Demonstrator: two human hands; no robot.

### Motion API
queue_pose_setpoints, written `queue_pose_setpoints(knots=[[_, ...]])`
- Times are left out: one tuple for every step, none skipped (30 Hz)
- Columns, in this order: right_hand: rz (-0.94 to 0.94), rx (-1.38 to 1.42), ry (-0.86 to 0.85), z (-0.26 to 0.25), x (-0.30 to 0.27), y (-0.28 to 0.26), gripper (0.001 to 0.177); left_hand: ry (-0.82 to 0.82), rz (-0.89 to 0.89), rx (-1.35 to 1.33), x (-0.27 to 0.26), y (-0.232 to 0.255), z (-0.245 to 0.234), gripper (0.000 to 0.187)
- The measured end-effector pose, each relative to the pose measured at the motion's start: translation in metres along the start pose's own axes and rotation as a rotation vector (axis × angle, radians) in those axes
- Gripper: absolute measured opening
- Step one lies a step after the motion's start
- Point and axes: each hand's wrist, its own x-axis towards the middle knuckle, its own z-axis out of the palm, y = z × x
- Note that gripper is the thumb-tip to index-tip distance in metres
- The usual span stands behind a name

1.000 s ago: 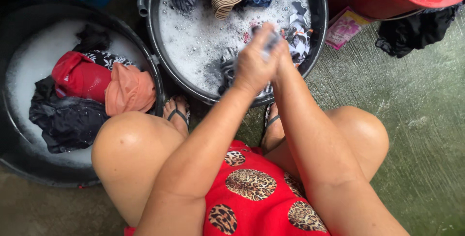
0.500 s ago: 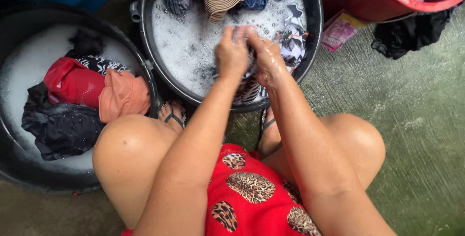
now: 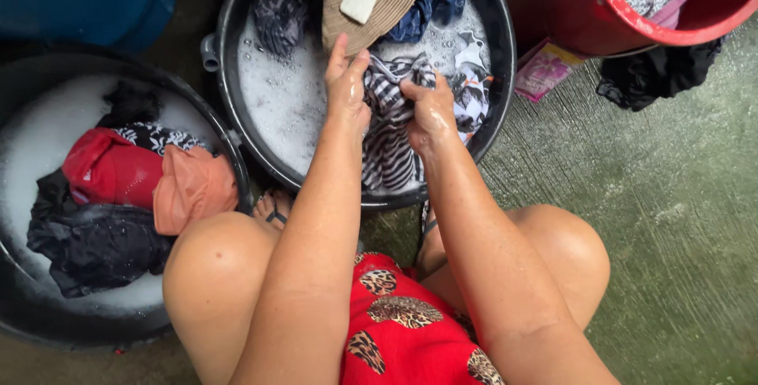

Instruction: The person washes clothes by hand in basins of soapy water, scrubbing a striped garment and then handling dark and red items.

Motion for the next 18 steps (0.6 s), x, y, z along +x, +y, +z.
queue_pose_setpoints(knots=[[0.014, 0.030, -0.002, 0.001, 0.002, -0.001, 0.051, 0.053, -0.057, -0.013, 0.003, 0.002, 0.000, 0.063], [0.030, 0.057, 0.001, -0.002, 0.002, -0.001, 0.050, 0.109, -0.120, -0.026, 0.001, 0.003, -0.002, 0.061], [0.032, 0.086, 0.007, -0.004, 0.004, -0.001, 0.046, 0.166, -0.182, -0.039, -0.003, 0.004, -0.003, 0.060], [0.034, 0.114, 0.009, -0.004, 0.008, 0.000, 0.042, 0.194, -0.204, -0.111, -0.006, 0.007, -0.004, 0.056], [0.037, 0.141, 0.010, -0.005, 0.010, 0.003, 0.039, 0.222, -0.224, -0.184, -0.010, 0.010, -0.005, 0.052], [0.049, 0.140, -0.032, -0.006, 0.013, 0.005, 0.035, 0.247, -0.241, -0.258, -0.012, 0.014, -0.005, 0.049], [0.061, 0.139, -0.074, -0.008, 0.014, 0.008, 0.032, 0.302, -0.233, -0.270, -0.016, 0.016, -0.006, 0.047], [0.076, 0.136, -0.119, -0.009, 0.015, 0.012, 0.029, 0.359, -0.222, -0.283, -0.020, 0.019, -0.008, 0.044], [0.097, 0.110, -0.123, -0.010, 0.015, 0.018, 0.027, 0.417, -0.212, -0.296, -0.025, 0.022, -0.012, 0.042], [0.115, 0.084, -0.129, -0.010, 0.016, 0.022, 0.024, 0.479, -0.140, -0.176, -0.029, 0.025, -0.016, 0.040], [0.133, 0.058, -0.136, -0.009, 0.017, 0.028, 0.022, 0.541, -0.069, -0.056, -0.034, 0.028, -0.020, 0.038], [0.164, -0.022, -0.144, -0.007, 0.017, 0.036, 0.027, 0.606, -0.001, 0.066, -0.040, 0.030, -0.026, 0.036], [0.194, -0.103, -0.153, -0.005, 0.015, 0.045, 0.031, 0.683, 0.007, 0.164, -0.046, 0.033, -0.033, 0.037], [0.226, -0.183, -0.163, -0.003, 0.013, 0.053, 0.036, 0.762, 0.014, 0.264, -0.055, 0.036, -0.043, 0.037], [0.257, -0.267, -0.161, -0.001, 0.007, 0.062, 0.043, 0.840, 0.021, 0.364, -0.063, 0.038, -0.053, 0.037], [0.284, -0.351, -0.163, 0.002, 0.001, 0.071, 0.050, 0.885, 0.000, 0.449, -0.070, 0.041, -0.064, 0.038], [0.310, -0.436, -0.164, 0.005, -0.005, 0.079, 0.057, 0.929, -0.021, 0.534, -0.076, 0.044, -0.077, 0.040], [0.322, -0.453, -0.171, 0.009, -0.010, 0.085, 0.062, 0.971, -0.045, 0.619, -0.083, 0.048, -0.089, 0.043]])
